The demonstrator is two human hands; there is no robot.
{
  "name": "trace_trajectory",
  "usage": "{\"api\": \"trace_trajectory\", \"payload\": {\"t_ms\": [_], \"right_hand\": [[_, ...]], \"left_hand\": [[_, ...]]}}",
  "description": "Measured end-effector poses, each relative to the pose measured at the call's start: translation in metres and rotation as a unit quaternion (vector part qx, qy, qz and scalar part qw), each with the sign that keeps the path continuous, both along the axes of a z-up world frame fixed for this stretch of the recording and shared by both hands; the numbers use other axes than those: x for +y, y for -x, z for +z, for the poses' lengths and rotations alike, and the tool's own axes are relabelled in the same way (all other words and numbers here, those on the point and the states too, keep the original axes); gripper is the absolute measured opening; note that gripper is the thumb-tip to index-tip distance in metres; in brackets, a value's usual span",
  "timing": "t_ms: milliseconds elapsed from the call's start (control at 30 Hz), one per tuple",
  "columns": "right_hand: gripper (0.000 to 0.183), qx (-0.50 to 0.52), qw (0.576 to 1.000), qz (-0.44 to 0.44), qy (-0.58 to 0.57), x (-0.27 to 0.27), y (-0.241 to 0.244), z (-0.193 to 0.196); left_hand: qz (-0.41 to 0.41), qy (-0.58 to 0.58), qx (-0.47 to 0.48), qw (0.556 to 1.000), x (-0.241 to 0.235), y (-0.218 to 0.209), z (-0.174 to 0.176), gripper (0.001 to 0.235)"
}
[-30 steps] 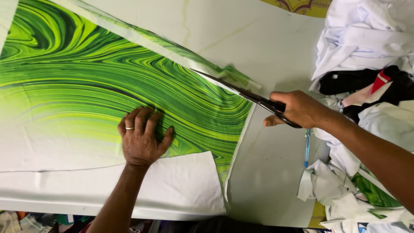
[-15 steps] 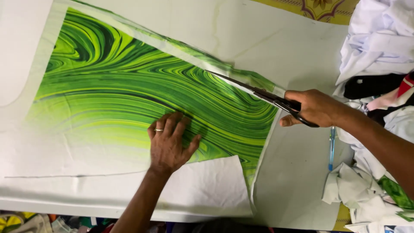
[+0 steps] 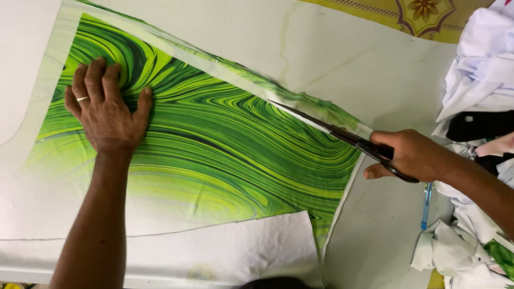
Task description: Measuring and cutting a garment pattern from printed fabric using scissors
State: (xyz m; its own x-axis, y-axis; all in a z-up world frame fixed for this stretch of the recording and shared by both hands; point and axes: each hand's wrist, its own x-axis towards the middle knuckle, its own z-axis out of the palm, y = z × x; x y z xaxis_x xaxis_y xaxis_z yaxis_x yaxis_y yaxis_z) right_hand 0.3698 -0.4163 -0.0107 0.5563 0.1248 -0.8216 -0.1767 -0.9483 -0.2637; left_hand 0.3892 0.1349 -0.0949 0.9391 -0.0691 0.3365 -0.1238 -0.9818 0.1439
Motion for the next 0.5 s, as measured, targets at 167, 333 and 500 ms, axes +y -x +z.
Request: {"api": "trace_trajectory", "payload": {"t_ms": [167, 333, 500], "right_hand": [[0.066, 0.019, 0.999, 0.032, 0.027, 0.032, -0.015, 0.005], [0.057, -0.047, 0.999, 0.000, 0.006, 0.024, -0.007, 0.002], [0.059, -0.006, 0.999, 0.027, 0.017, 0.035, -0.018, -0.001]], "left_hand": [[-0.003, 0.005, -0.024, 1.000, -0.004, -0.001, 0.002, 0.056], [0.005, 0.004, -0.026, 1.000, -0.004, 0.000, 0.003, 0.054], [0.018, 0.006, -0.022, 1.000, -0.004, -0.001, 0.003, 0.057]]}}
